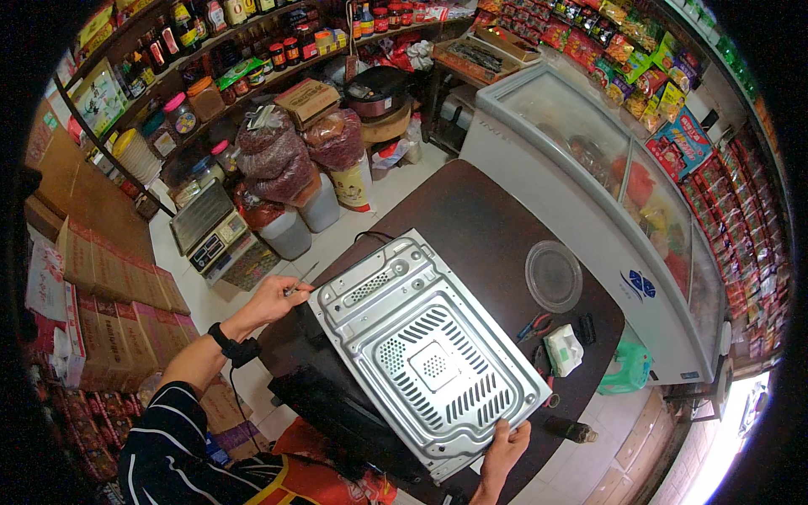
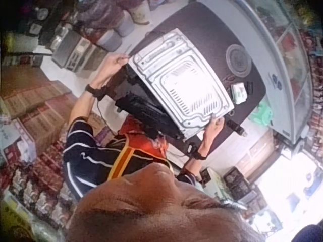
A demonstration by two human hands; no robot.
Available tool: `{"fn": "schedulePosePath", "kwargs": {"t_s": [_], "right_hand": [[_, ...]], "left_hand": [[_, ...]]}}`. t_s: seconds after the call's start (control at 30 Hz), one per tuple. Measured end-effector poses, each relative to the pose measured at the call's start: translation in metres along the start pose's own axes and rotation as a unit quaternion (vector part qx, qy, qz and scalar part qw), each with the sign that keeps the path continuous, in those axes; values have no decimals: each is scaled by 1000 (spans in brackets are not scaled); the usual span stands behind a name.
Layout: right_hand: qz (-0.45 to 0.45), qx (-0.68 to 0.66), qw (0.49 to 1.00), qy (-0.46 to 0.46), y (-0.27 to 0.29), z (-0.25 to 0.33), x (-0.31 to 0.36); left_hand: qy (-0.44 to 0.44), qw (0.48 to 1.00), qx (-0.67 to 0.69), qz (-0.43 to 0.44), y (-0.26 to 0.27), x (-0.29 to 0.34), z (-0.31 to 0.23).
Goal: The person uses an orange screwdriver to remove screws from the back panel of a microwave oven. They rotate the appliance to access different screw locations and place the removed screws on the table.
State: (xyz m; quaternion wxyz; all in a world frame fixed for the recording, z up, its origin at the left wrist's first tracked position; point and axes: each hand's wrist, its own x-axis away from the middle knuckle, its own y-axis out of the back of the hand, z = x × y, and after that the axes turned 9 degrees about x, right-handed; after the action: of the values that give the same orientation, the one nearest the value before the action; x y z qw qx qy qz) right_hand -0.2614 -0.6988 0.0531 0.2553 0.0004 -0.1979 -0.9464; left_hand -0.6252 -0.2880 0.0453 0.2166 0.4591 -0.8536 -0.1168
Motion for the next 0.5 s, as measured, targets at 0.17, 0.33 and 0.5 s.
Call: {"fn": "schedulePosePath", "kwargs": {"t_s": [0.17, 0.33, 0.5], "right_hand": [[1, 45, 998, -50, -3, 4, -5], [-16, 46, 998, -25, -5, -3, 0], [-26, 66, 997, -24, -5, -5, 7]], "left_hand": [[-34, 999, 33, -6, 1, 1, 7], [2, 1000, 21, 14, 1, -1, 5], [-19, 999, 48, 10, -1, -4, 8]]}}
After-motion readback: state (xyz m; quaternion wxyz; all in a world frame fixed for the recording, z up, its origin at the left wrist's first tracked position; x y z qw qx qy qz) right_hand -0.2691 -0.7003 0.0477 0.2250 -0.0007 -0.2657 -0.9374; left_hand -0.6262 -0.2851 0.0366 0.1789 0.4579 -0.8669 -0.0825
